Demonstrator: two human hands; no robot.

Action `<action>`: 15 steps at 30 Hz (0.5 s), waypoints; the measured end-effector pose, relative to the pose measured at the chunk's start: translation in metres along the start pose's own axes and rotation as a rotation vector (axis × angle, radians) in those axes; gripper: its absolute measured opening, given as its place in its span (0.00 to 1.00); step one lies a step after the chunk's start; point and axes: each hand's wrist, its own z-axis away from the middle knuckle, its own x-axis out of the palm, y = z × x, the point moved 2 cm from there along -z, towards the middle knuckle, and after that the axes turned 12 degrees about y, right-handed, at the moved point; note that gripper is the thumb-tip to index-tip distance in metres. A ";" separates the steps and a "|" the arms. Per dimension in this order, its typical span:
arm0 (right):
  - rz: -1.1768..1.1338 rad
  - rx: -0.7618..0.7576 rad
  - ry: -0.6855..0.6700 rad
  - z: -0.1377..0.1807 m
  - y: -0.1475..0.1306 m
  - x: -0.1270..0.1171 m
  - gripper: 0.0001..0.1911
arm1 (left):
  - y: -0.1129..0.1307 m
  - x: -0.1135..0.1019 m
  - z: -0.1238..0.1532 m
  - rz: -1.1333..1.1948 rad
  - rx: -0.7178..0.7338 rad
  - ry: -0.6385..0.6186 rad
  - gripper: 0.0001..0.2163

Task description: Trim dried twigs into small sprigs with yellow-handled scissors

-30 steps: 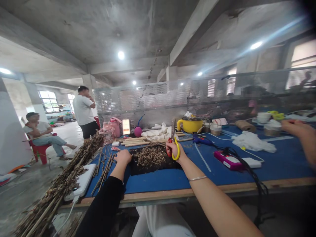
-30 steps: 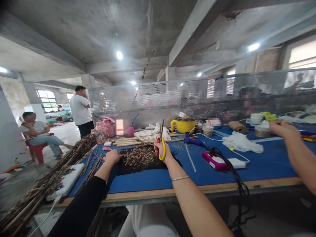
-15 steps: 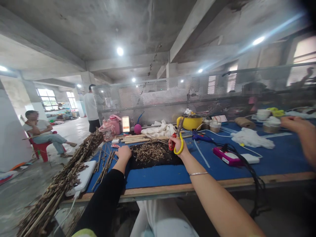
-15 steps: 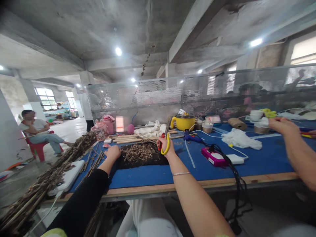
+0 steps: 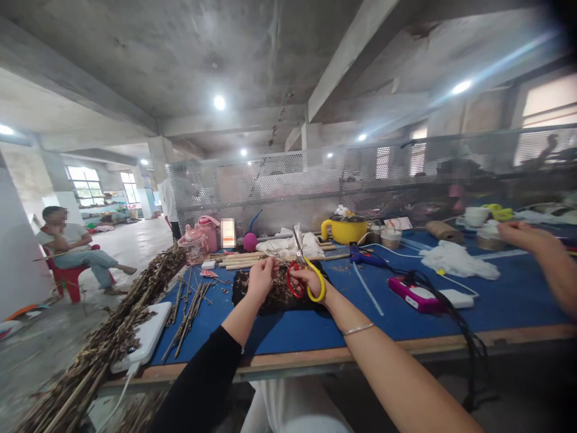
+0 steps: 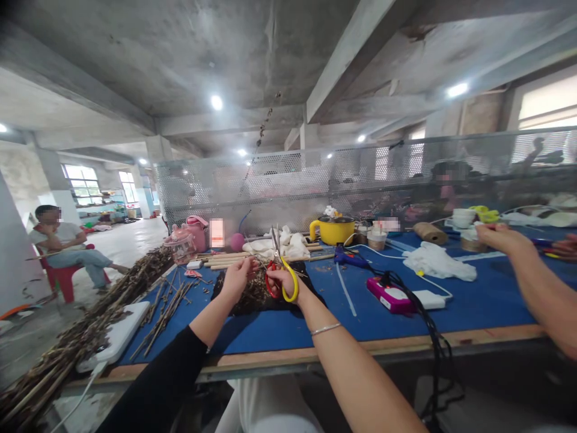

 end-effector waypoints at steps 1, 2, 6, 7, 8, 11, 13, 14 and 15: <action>0.019 0.011 -0.016 0.001 0.001 0.002 0.14 | -0.002 0.005 0.003 0.091 -0.019 0.006 0.14; 0.043 0.018 -0.035 0.002 0.003 0.004 0.14 | -0.004 0.008 0.006 0.167 -0.036 -0.001 0.14; 0.168 0.006 -0.112 0.005 0.011 0.011 0.15 | -0.007 0.001 0.011 0.314 -0.123 -0.027 0.12; 0.196 -0.009 -0.106 0.005 0.012 0.013 0.16 | -0.006 -0.002 0.012 0.323 -0.145 -0.036 0.12; 0.216 -0.030 -0.076 0.005 0.012 0.013 0.18 | -0.005 -0.005 0.013 0.327 -0.166 -0.049 0.12; 0.187 -0.117 0.084 0.001 0.007 0.011 0.23 | -0.001 -0.010 0.017 0.327 -0.213 -0.097 0.15; 0.159 -0.143 0.163 -0.007 0.000 0.008 0.23 | 0.000 -0.010 0.020 0.317 -0.230 -0.118 0.18; 0.181 -0.156 0.184 -0.012 -0.004 0.007 0.23 | 0.000 -0.009 0.021 0.309 -0.232 -0.127 0.20; 0.231 -0.173 0.190 -0.018 -0.008 0.007 0.23 | -0.001 -0.008 0.022 0.299 -0.232 -0.137 0.21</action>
